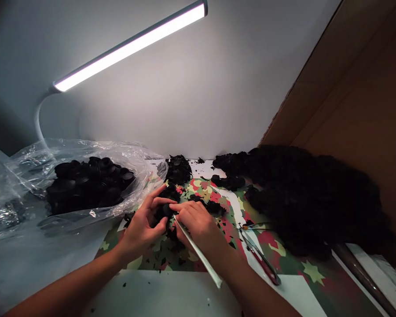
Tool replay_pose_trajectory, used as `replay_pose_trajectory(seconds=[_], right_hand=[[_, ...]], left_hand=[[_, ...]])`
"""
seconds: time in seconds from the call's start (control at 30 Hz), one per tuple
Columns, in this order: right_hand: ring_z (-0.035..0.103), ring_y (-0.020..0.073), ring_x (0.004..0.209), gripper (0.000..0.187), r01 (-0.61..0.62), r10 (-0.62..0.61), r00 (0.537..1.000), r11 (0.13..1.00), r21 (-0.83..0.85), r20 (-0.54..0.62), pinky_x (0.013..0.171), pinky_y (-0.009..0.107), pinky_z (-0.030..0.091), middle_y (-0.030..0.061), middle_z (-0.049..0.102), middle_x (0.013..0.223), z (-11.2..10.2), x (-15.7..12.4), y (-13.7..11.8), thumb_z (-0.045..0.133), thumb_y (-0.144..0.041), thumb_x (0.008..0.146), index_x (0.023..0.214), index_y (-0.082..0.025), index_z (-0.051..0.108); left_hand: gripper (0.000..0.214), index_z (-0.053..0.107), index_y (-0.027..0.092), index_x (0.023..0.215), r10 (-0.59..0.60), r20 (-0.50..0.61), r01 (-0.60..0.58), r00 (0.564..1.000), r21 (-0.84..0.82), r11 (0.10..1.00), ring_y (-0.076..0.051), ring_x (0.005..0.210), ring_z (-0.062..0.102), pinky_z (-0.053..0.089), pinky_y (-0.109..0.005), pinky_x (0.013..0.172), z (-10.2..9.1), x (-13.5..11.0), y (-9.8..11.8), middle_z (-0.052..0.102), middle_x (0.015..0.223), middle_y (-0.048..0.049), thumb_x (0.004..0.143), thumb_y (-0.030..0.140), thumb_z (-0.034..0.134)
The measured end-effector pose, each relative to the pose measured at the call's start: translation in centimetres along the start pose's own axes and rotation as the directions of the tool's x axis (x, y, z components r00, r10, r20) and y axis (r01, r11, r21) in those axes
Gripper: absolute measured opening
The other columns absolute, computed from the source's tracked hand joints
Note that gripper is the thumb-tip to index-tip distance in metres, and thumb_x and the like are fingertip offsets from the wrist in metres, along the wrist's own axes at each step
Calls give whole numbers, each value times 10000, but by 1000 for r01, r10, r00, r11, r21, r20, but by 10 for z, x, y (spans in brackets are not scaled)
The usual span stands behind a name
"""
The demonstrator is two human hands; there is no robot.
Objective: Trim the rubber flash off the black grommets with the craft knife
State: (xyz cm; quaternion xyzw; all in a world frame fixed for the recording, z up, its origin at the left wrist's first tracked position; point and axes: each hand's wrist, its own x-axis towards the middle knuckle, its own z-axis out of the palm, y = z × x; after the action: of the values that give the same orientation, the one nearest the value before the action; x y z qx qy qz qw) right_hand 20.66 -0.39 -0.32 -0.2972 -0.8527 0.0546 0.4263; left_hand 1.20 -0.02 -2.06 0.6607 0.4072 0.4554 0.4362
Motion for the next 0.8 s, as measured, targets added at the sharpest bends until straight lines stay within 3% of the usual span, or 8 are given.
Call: replay_pose_trajectory(seconds=[0.2,0.4,0.63,0.7,0.8], right_hand=[[671,234,1029,171,53,-51,998,996,-78,32,865,415,536,107,724,1119,6,-5,-3,529,-33,933,991,-194,531],[652,223,1081,169,59,-54,997,995,-78,60,905,412,493,113,697,1209,3,-7,1,538,-24,933,937,-190,508],[671,208,1003,161,127,-116,990,981,-147,84,882,410,444,104,719,1143,5,-9,0,521,-16,949,972,-175,519],[668,223,1024,167,76,-60,995,974,-215,83,914,434,427,116,717,1106,7,-10,2,476,-17,962,927,-175,516],[669,238,1025,192,-135,143,990,952,-275,9,940,442,424,103,720,990,5,-9,10,428,-56,979,887,-187,536]], left_hand=[[713,417,290,1474,83,-39,-81,996,65,995,-192,1077,647,487,-341,999,1,2,-3,652,1177,-40,824,125,660],[784,345,256,1518,98,-57,-95,994,63,994,-175,910,690,553,-318,879,-3,4,-3,687,1007,-21,826,177,704],[864,283,276,1563,151,-41,-142,988,170,975,-165,834,704,585,-285,794,-5,4,-3,740,1016,-17,822,148,708],[888,267,284,1569,137,-26,-133,990,135,982,-163,820,709,592,-285,800,-4,2,-2,742,984,-8,819,148,723],[936,241,309,1576,117,7,-117,993,16,993,-180,897,719,586,-314,885,1,-5,0,736,989,-9,815,169,769]])
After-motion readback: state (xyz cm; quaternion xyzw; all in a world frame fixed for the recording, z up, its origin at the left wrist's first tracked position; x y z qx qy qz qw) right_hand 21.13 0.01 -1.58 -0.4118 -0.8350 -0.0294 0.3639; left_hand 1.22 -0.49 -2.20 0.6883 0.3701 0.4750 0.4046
